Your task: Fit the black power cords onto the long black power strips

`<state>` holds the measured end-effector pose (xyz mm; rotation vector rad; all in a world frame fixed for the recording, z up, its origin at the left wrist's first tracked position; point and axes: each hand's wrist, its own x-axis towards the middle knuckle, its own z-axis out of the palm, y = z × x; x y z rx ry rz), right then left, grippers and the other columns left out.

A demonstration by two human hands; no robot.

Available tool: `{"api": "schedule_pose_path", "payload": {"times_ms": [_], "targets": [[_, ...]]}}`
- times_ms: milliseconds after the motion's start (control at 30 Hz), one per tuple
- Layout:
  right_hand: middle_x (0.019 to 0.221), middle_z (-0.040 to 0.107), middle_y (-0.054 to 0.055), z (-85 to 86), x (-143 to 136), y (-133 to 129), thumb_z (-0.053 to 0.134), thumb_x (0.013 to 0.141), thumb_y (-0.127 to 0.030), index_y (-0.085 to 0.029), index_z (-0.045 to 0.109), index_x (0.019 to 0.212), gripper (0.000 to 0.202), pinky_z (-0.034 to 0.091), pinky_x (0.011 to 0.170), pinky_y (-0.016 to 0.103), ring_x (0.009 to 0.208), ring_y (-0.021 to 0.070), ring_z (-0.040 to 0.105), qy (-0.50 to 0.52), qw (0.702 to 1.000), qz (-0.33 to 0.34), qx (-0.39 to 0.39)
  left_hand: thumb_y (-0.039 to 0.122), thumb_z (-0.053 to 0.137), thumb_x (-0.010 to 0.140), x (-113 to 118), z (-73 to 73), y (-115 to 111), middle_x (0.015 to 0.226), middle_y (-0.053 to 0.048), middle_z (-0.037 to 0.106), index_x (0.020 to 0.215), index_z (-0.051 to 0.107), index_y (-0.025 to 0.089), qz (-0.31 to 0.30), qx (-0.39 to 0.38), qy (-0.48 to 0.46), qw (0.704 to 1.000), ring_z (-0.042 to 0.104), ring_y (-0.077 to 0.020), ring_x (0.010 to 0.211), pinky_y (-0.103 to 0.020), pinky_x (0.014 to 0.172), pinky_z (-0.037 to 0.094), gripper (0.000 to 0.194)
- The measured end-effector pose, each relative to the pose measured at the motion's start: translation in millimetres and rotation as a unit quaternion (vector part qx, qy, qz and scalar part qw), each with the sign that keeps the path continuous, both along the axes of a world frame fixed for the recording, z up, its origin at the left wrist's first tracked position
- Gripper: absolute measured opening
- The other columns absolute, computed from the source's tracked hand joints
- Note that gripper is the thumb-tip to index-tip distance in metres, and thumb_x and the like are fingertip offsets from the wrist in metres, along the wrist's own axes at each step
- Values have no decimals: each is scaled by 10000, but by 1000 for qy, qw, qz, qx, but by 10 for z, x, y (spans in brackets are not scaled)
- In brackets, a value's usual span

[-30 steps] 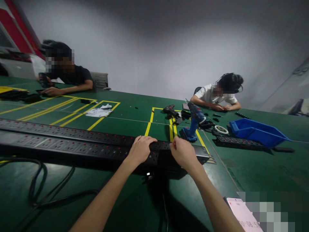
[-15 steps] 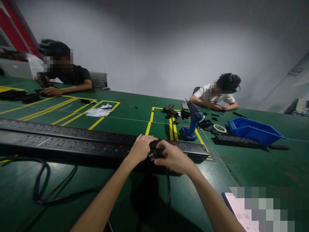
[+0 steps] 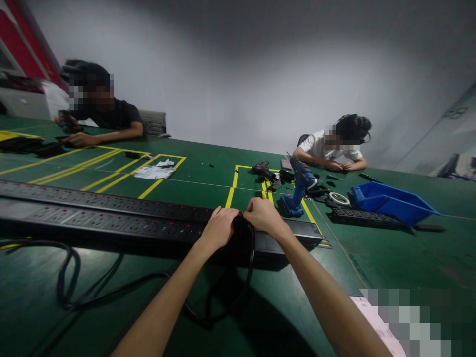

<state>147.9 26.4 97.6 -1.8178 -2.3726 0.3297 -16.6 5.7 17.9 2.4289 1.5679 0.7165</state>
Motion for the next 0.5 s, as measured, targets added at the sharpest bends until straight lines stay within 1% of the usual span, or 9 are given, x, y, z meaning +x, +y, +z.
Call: {"api": "schedule_pose_path", "payload": {"times_ms": [100,233,300,400,467,500], "targets": [[850,729,173,9,-74,-27,551,763,-270,-121,734,901,273,477,667,280,816,263,689,-23,1000,-7,14,38,431,799,-10,0,-8,1311,-80,620,1229,592,199,-2,6,5,1000,535,-223,1234,-458,1157,271,486],[885,724,208,17,-130,-9,563,760,-268,-93,712,983,320,498,693,320,887,315,689,-50,998,-37,28,35,436,789,-11,-1,-9,1305,-76,621,1216,589,198,-3,10,6,1000,536,-226,1225,-452,1156,275,482],[852,725,200,25,-123,12,556,775,-259,-88,704,991,313,503,703,313,874,302,695,-43,999,-28,11,35,439,788,-7,4,-10,1312,-77,617,1211,593,204,-2,6,9,1000,534,-227,1228,-454,1155,276,481],[777,723,171,37,-94,43,542,791,-256,-87,705,969,295,503,669,284,764,258,705,-25,999,1,-44,45,422,812,-3,14,-14,1305,-73,624,1217,593,211,0,1,8,1000,537,-227,1227,-463,1151,279,471],[785,726,166,48,-90,62,547,793,-268,-93,710,964,294,505,662,285,730,247,704,-28,997,5,-69,57,408,834,-5,16,-16,1286,-68,635,1217,594,218,-1,3,1,1000,543,-225,1219,-467,1145,286,456],[822,730,170,54,-98,74,559,789,-279,-100,711,973,298,508,677,295,760,256,706,-37,997,3,-68,58,409,835,-8,15,-16,1275,-66,640,1215,596,221,-3,5,-1,1000,547,-225,1212,-465,1143,290,454]]}}
